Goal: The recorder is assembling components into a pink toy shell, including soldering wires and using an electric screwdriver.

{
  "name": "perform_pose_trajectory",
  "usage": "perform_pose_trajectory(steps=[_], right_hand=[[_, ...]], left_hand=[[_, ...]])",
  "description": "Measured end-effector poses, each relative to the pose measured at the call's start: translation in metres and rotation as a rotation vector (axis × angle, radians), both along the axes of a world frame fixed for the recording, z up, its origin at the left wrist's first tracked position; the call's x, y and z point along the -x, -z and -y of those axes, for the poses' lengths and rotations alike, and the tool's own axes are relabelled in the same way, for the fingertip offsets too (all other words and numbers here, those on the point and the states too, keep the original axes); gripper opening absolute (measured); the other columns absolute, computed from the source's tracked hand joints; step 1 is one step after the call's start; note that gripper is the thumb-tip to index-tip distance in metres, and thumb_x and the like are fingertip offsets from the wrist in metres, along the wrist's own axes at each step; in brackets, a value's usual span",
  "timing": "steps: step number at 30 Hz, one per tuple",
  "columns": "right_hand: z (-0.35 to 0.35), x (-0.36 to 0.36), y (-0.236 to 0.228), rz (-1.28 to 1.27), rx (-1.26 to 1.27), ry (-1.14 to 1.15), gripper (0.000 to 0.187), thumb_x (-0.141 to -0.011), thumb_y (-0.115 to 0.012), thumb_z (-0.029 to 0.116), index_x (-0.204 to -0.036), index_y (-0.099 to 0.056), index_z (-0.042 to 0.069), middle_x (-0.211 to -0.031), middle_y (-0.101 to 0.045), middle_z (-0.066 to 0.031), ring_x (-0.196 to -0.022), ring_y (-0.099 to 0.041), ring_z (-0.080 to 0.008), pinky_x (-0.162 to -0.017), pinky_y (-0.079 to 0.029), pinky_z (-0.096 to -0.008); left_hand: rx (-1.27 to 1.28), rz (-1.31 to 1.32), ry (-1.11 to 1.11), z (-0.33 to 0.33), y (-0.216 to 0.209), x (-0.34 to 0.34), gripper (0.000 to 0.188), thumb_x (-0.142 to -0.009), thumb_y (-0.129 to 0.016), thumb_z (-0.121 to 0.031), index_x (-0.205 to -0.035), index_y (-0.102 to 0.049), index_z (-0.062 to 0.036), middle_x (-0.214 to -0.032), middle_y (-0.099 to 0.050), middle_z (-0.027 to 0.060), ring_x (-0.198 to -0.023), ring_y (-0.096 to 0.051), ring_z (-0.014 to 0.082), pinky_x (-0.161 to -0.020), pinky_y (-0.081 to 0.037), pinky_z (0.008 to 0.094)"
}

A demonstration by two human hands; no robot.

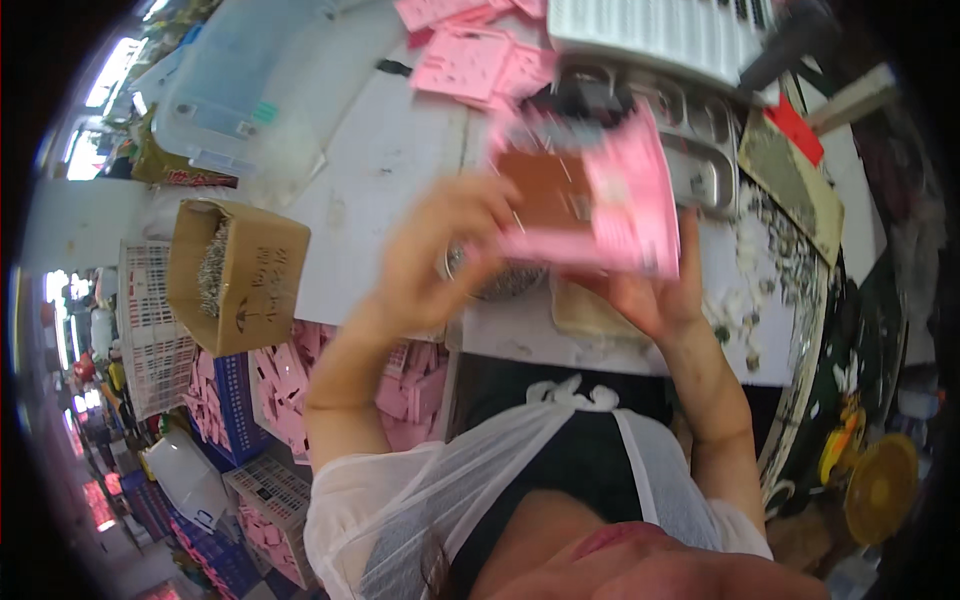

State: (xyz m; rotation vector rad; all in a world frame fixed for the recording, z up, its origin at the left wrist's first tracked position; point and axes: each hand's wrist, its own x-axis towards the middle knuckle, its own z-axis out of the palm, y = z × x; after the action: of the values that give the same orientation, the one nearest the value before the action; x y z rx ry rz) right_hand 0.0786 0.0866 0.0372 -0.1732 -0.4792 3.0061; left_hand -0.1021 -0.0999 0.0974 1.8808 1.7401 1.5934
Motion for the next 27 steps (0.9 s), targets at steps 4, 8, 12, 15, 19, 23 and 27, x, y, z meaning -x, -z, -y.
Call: perform_pose_trajectory(steps=[4,8,12,15,19,23,27], right_hand=[[0.008,-0.032,0.010,0.294,-0.236,0.158,0.058,-0.102,-0.049,0.056,-0.127,-0.059,0.004,-0.115,-0.068,-0.0109,-0.102,-0.067,-0.0192,-0.091,-0.054,-0.0355],[-0.019,-0.064,0.047,0.487,-0.850,0.248,0.043,-0.105,-0.054,0.040,-0.123,-0.061,0.002,-0.103,-0.068,-0.0057,-0.087,-0.064,-0.0111,-0.077,-0.053,-0.0289],[-0.026,-0.069,0.059,0.597,-1.578,0.416,0.032,-0.099,-0.063,0.029,-0.119,-0.063,0.003,-0.086,-0.068,-0.0030,-0.075,-0.060,-0.0146,-0.066,-0.048,-0.0328],[-0.030,-0.059,0.054,0.646,-2.088,0.463,0.028,-0.090,-0.070,0.024,-0.114,-0.067,0.010,-0.082,-0.067,-0.0094,-0.083,-0.058,-0.0282,-0.073,-0.049,-0.0396],[-0.040,-0.048,0.061,0.473,-2.455,0.596,0.021,-0.085,-0.072,0.021,-0.103,-0.070,0.009,-0.095,-0.067,-0.0082,-0.099,-0.055,-0.0315,-0.084,-0.047,-0.0421],[-0.053,-0.041,0.065,0.380,-2.501,0.572,0.015,-0.081,-0.073,0.017,-0.095,-0.072,0.009,-0.109,-0.064,-0.0079,-0.107,-0.053,-0.0346,-0.090,-0.047,-0.0434],[-0.068,-0.047,0.066,0.241,-2.344,0.419,0.017,-0.080,-0.072,0.014,-0.096,-0.072,0.008,-0.111,-0.064,-0.0086,-0.108,-0.054,-0.0322,-0.092,-0.048,-0.0435]], left_hand=[[0.115,-0.054,0.066,0.026,0.060,-0.084,0.025,-0.077,-0.075,0.004,-0.096,-0.059,-0.0016,-0.107,-0.061,0.0143,-0.110,-0.062,0.0372,-0.094,-0.050,0.0462],[0.147,-0.089,0.032,0.023,0.098,-0.108,0.028,-0.075,-0.076,0.003,-0.097,-0.058,0.0002,-0.108,-0.060,0.0156,-0.110,-0.062,0.0380,-0.090,-0.053,0.0462],[0.198,-0.259,-0.057,0.014,0.128,-0.105,0.024,-0.077,-0.075,-0.005,-0.096,-0.062,-0.0038,-0.108,-0.062,0.0116,-0.108,-0.062,0.0312,-0.092,-0.047,0.0442],[0.243,-0.302,-0.080,0.007,0.129,-0.099,0.018,-0.079,-0.073,-0.009,-0.094,-0.064,-0.0062,-0.107,-0.063,0.0075,-0.107,-0.063,0.0258,-0.093,-0.043,0.0417],[0.253,-0.320,-0.076,-0.002,0.126,-0.090,0.024,-0.077,-0.076,-0.008,-0.098,-0.064,-0.0079,-0.107,-0.063,0.0071,-0.107,-0.063,0.0274,-0.092,-0.043,0.0420],[0.289,-0.305,-0.058,-0.008,0.129,-0.089,0.025,-0.078,-0.074,-0.010,-0.102,-0.067,-0.0091,-0.108,-0.063,0.0062,-0.108,-0.061,0.0270,-0.094,-0.043,0.0426],[0.348,-0.289,-0.055,-0.001,0.124,-0.097,0.028,-0.078,-0.075,-0.015,-0.104,-0.068,-0.0096,-0.108,-0.063,0.0055,-0.108,-0.060,0.0260,-0.095,-0.041,0.0433]])
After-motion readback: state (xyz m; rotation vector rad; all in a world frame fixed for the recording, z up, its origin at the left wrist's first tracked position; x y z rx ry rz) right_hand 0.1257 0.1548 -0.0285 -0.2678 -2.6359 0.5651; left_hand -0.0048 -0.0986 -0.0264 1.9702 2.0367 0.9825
